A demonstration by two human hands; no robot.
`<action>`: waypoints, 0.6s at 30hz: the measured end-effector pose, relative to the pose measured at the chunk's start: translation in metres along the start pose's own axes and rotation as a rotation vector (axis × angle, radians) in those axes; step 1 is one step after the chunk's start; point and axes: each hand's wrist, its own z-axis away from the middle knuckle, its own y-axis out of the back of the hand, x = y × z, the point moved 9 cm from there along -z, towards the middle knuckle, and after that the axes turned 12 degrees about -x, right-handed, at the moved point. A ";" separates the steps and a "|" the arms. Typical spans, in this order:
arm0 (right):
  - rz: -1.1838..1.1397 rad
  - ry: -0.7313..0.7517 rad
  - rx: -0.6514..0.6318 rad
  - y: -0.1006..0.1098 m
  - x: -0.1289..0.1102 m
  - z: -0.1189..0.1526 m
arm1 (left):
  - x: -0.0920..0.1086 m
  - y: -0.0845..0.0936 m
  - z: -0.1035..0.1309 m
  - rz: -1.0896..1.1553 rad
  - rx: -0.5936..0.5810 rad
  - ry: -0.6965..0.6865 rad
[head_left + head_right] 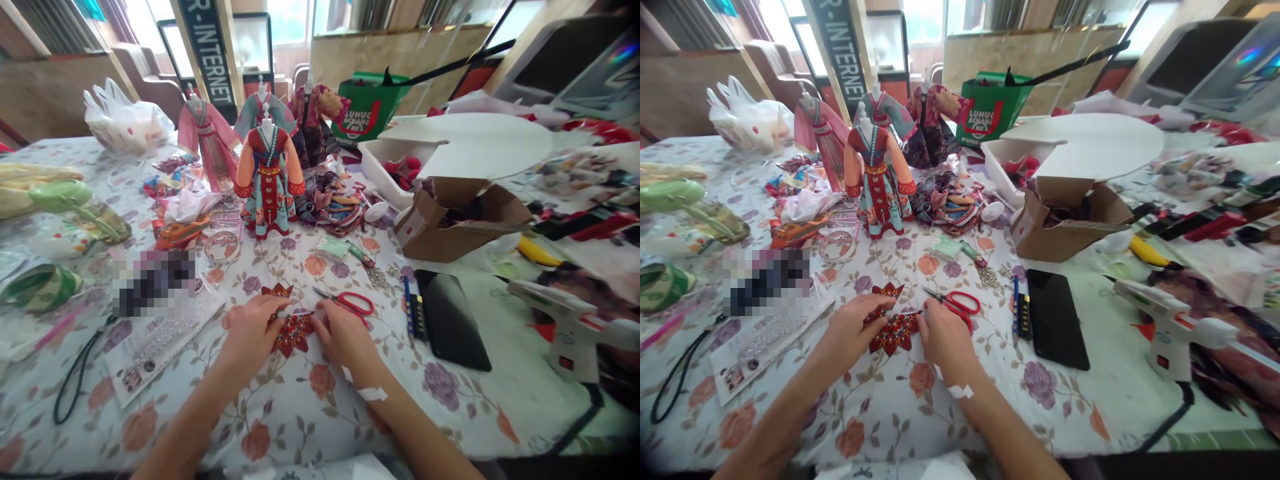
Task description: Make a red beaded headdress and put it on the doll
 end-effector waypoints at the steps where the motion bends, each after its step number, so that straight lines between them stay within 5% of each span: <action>1: 0.043 -0.016 -0.029 -0.002 -0.001 -0.003 | 0.003 -0.001 -0.004 -0.017 -0.029 -0.001; 5: 0.093 -0.009 -0.060 -0.001 -0.007 -0.008 | 0.006 -0.009 -0.020 -0.016 -0.097 -0.009; 12: -0.033 0.094 -0.057 0.000 -0.007 -0.005 | -0.012 -0.016 -0.028 0.302 -0.125 0.035; 18: -0.200 0.167 0.013 0.002 -0.005 0.000 | -0.030 0.005 -0.030 0.417 -0.066 0.000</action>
